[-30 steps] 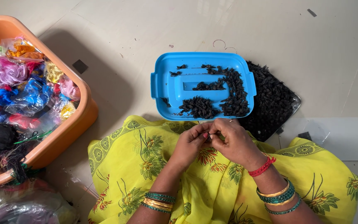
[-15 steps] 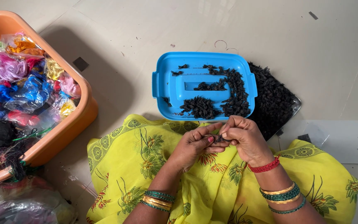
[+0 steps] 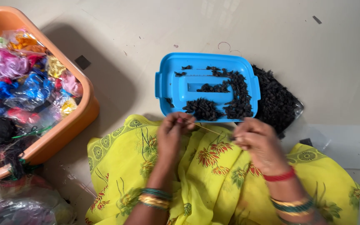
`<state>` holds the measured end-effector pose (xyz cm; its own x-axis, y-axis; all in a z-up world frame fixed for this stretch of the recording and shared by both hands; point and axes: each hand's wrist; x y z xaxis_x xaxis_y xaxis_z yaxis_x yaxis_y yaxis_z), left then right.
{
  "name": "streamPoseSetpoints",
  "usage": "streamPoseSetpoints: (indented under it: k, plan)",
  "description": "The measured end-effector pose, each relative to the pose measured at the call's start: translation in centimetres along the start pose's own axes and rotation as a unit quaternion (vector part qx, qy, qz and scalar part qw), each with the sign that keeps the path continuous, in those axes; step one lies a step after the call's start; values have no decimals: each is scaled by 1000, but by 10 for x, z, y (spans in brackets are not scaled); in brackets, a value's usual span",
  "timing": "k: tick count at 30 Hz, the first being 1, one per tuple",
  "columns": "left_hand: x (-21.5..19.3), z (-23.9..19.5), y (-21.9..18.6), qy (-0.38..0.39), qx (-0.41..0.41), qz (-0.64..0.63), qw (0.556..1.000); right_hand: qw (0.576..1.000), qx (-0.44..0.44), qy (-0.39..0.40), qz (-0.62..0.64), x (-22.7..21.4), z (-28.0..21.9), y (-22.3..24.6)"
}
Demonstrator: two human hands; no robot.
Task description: The person sits on the floor with a blue tray on their lap and pinches and folds small black fabric pieces one at a time, shaping them into flower-like components and placing them back on the tray. A metal bowl and a tray of black fabric pieces sit nearby, and a bin of colorful fabric is beside them.
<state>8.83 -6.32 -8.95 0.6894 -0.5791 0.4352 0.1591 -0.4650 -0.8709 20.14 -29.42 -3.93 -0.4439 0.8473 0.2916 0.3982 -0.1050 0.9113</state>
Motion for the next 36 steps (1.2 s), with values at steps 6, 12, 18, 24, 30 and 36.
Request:
streamPoseSetpoints:
  k: [6,12,18,24,30,36]
  plan:
    - [13,-24,-10,122,-121,-36,984,999,-26,-12,24,15,0,17]
    - [30,-26,-38,147,-92,11,985,999,-30,40,-2,36,-3,17]
    - [31,-37,-11,213,-129,-48,967,997,-23,58,-47,46,-9,15]
    - [21,-32,6,205,-32,39,977,994,-27,50,-89,44,-7,12]
    - [18,-30,14,211,-50,26,976,995,-33,51,-80,46,-6,12]
    - [20,-29,7,184,1,139,973,994,-14,43,-96,43,-2,3]
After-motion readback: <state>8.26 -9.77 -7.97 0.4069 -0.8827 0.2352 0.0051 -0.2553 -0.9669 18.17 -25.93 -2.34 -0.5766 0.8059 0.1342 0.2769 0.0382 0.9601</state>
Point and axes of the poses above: each hand's wrist, its own z-axis towards the middle knuckle, its own x-axis out of the palm, y = z × x, and after that the axes turned 8 degrees about -y, right-handed
